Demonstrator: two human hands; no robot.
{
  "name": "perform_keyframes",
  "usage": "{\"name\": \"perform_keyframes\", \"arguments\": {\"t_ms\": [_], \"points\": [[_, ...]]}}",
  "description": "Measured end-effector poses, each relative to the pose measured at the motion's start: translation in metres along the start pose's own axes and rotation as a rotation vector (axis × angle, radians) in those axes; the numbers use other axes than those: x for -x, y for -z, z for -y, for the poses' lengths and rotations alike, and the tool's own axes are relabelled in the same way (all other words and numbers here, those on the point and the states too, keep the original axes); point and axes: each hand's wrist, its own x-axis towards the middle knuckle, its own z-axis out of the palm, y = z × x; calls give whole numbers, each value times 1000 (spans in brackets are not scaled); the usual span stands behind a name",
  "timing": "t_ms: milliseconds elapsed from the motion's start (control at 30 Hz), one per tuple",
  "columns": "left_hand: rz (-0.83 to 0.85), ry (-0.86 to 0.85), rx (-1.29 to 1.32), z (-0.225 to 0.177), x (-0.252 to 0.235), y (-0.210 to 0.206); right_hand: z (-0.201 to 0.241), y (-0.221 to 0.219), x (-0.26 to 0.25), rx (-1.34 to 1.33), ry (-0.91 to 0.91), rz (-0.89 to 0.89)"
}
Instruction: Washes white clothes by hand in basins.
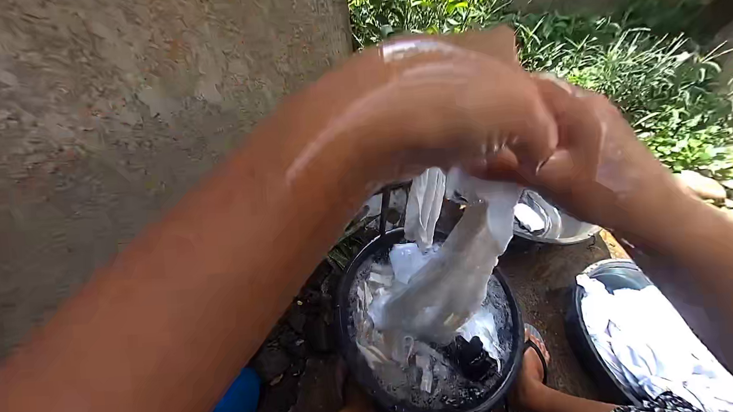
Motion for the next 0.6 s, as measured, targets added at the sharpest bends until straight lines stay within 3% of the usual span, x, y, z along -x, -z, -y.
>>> {"name": "perform_keyframes", "arguments": {"t_ms": [67,133,200,267,333,433,500,600], "points": [[48,129,-13,77,-3,-59,-67,-67,37,-221,-269,143],[90,298,42,182,-3,-145,-133,-137,80,-356,-507,309],[202,474,102,274,8,-245,-178,-199,123,-369,-625,424],[205,572,47,325,24,-327,-203,-252,161,-278,-669,472],[180,599,-38,346,29,-373,-213,-296,194,-267,-750,454],[195,700,22,363,27,-396,-213,-338,222,-283,-853,404],[201,808,64,375,30,-412,-206,-342,230,-241,-945,620],[487,799,-141,366,18,-392,-212,-342,213,-76,-932,1105]]}}
